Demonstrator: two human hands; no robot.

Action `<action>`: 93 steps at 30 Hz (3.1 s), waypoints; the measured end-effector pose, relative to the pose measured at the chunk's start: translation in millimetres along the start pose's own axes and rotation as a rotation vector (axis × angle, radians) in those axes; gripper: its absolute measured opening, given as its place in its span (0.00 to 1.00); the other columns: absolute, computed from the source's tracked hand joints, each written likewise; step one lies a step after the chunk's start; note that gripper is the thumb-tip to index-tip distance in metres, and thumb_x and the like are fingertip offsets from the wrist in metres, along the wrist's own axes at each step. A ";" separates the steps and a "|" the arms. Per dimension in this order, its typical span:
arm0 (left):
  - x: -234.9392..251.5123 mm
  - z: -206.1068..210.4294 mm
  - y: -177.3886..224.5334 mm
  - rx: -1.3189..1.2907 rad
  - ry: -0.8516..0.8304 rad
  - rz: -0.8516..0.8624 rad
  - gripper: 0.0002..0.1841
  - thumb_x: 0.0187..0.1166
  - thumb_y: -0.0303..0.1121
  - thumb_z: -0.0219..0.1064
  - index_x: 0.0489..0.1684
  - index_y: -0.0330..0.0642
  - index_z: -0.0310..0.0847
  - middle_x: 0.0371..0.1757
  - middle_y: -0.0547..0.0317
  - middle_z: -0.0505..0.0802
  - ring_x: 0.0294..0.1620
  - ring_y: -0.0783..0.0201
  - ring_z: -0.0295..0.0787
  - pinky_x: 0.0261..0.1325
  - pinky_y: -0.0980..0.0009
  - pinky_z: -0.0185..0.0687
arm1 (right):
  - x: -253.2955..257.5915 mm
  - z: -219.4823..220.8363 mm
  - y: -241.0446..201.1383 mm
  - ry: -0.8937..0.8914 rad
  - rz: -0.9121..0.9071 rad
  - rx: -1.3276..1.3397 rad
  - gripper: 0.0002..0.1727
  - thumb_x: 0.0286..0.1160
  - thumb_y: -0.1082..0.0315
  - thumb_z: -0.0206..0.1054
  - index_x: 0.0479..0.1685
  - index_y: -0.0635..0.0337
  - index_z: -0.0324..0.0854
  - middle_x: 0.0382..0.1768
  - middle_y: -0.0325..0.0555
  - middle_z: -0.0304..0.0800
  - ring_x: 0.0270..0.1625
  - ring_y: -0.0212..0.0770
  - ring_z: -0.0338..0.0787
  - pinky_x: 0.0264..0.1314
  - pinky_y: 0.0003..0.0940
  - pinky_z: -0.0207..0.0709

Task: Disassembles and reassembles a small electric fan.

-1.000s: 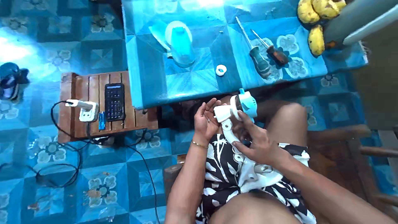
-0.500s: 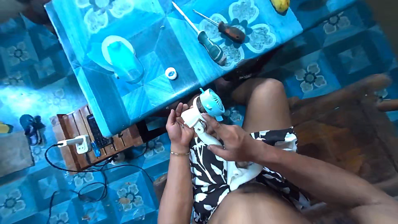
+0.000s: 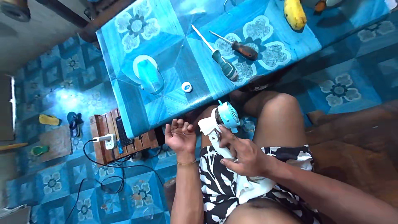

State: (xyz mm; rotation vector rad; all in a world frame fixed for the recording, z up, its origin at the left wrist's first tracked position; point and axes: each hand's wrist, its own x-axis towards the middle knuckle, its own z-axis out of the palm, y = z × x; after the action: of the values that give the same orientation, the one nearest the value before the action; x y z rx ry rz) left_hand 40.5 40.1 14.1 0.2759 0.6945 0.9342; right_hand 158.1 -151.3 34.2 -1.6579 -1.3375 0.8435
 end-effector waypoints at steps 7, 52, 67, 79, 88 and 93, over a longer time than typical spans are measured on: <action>58.1 77.5 25.1 0.445 -0.171 0.305 0.36 0.93 0.46 0.22 0.35 0.51 0.85 0.26 0.68 0.92 0.30 0.68 0.91 0.43 0.67 0.90 | 5.9 3.0 -3.7 -0.002 -0.013 0.021 0.50 0.68 0.58 0.72 0.92 0.68 0.53 0.49 0.49 0.93 0.29 0.38 0.87 0.33 0.38 0.84; 61.7 -152.7 119.4 2.057 0.664 -0.139 0.49 0.73 0.62 0.70 0.89 0.36 0.57 0.86 0.28 0.64 0.73 0.28 0.77 0.64 0.34 0.79 | 25.3 42.7 -23.0 -0.038 -0.145 -0.116 0.51 0.68 0.54 0.69 0.93 0.65 0.50 0.47 0.42 0.92 0.24 0.23 0.78 0.24 0.20 0.75; 83.9 -206.8 177.7 2.022 0.577 0.092 0.39 0.76 0.56 0.70 0.86 0.45 0.68 0.84 0.29 0.69 0.72 0.23 0.76 0.58 0.25 0.77 | 32.5 60.2 -39.3 -0.095 -0.179 -0.183 0.54 0.65 0.57 0.73 0.92 0.66 0.47 0.50 0.46 0.91 0.28 0.22 0.81 0.27 0.17 0.77; 96.2 -268.1 265.6 2.025 0.600 0.072 0.38 0.80 0.54 0.67 0.88 0.44 0.65 0.89 0.40 0.67 0.69 0.23 0.78 0.57 0.22 0.72 | 63.2 76.9 -37.4 -0.235 -0.104 -0.279 0.49 0.68 0.58 0.71 0.91 0.63 0.52 0.53 0.47 0.90 0.26 0.21 0.80 0.26 0.17 0.76; 83.4 -307.4 304.5 1.986 0.663 0.089 0.36 0.82 0.52 0.65 0.87 0.45 0.65 0.92 0.50 0.65 0.73 0.25 0.77 0.59 0.20 0.70 | 75.5 80.7 -38.1 -0.282 -0.093 -0.341 0.39 0.71 0.55 0.71 0.82 0.64 0.66 0.50 0.47 0.89 0.28 0.21 0.81 0.27 0.15 0.76; 81.8 -304.5 302.9 1.877 0.757 0.088 0.35 0.83 0.47 0.65 0.89 0.45 0.62 0.93 0.49 0.62 0.81 0.29 0.70 0.68 0.24 0.68 | 76.3 81.5 -37.3 -0.278 -0.078 -0.359 0.36 0.70 0.55 0.71 0.77 0.64 0.71 0.49 0.47 0.89 0.28 0.22 0.80 0.27 0.15 0.76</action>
State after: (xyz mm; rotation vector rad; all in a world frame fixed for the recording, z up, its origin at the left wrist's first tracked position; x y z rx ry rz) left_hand -320.5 259.8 -97.8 1.6384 2.1507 0.1312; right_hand 86.4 -57.9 32.2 -1.7893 -1.8204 0.8474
